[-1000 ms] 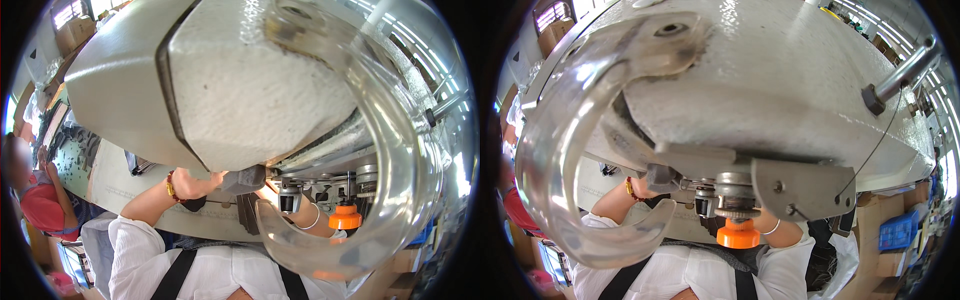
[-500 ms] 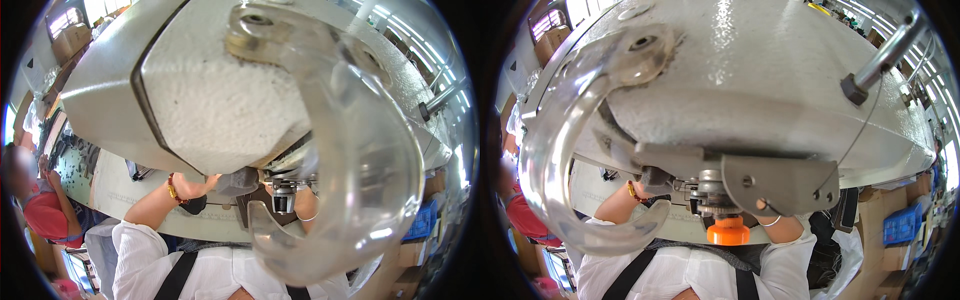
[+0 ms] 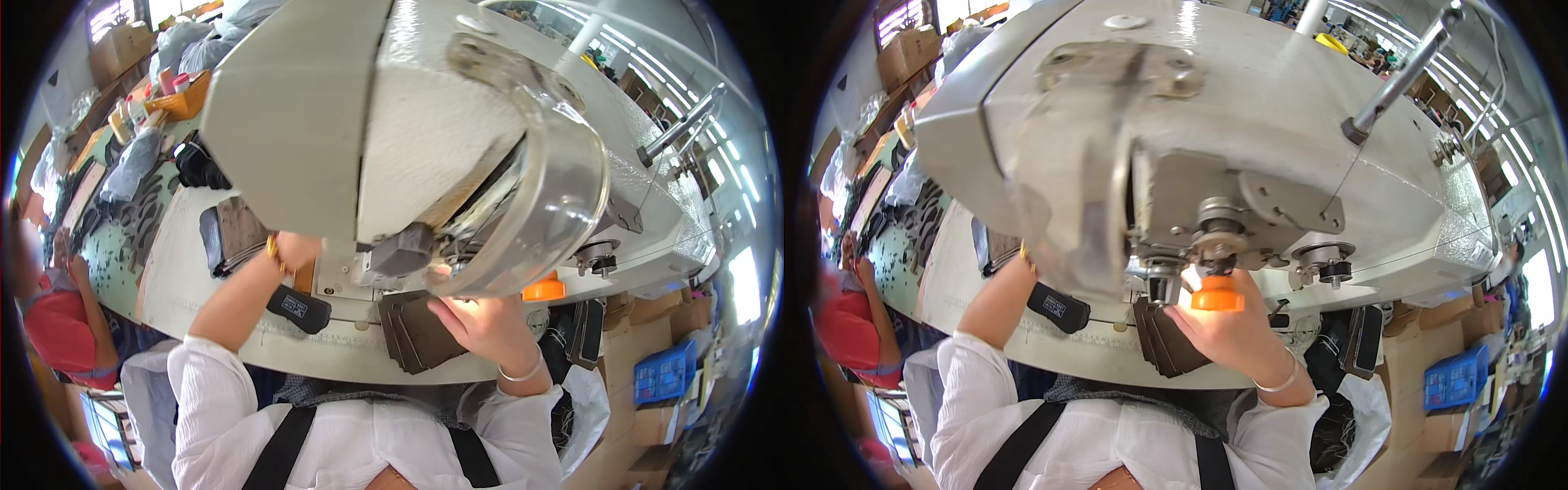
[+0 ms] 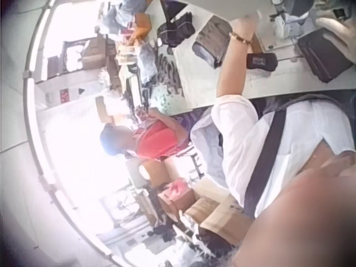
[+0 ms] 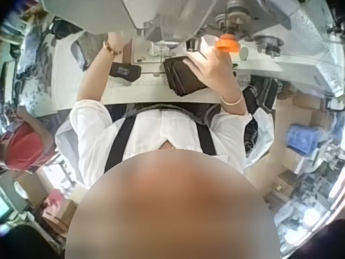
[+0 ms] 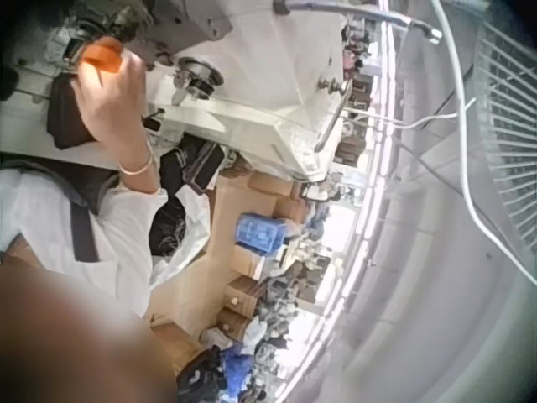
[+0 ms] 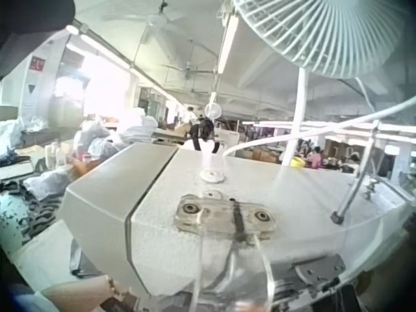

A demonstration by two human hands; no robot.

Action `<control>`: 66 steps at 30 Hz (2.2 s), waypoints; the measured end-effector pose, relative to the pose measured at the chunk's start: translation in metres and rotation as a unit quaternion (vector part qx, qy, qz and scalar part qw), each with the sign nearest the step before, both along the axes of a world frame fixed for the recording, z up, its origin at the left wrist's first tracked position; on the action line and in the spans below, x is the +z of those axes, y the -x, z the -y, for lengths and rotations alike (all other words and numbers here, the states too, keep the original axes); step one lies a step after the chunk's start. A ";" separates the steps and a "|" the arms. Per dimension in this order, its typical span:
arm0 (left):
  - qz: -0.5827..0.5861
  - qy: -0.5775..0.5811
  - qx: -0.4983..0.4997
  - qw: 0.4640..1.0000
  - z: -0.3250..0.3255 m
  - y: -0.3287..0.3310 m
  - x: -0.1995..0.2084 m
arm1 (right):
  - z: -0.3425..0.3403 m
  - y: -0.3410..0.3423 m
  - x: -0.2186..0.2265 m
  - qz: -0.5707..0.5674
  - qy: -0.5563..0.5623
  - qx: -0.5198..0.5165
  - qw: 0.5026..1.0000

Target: Use a specialized industrial sewing machine to stitch together components of a shoe upper.

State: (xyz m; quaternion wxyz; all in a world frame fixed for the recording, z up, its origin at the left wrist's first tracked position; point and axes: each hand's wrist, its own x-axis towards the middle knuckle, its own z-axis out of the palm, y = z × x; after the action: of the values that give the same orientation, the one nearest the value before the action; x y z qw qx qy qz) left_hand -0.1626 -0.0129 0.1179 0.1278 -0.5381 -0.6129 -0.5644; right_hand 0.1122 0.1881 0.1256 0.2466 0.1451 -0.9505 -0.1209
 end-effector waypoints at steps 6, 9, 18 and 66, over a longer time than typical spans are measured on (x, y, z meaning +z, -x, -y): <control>0.370 0.112 -0.108 0.916 -0.053 0.028 0.039 | 0.016 -0.031 0.007 0.273 0.194 0.003 0.942; 0.392 0.108 -0.110 0.907 -0.049 0.031 0.048 | 0.018 -0.033 -0.018 0.325 0.174 -0.066 0.927; 0.376 0.087 -0.017 0.922 0.122 0.101 0.021 | 0.010 -0.036 -0.031 0.302 0.194 -0.039 0.933; -0.276 0.403 0.223 0.844 0.117 -0.079 -0.062 | 0.009 -0.017 -0.038 0.152 0.127 -0.018 0.980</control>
State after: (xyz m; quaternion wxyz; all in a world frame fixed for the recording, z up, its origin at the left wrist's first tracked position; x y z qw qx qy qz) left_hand -0.0839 -0.1302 0.0559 0.1863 -0.5250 -0.8288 -0.0523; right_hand 0.1287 0.1787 0.0874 0.1137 0.1118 -0.9870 0.0192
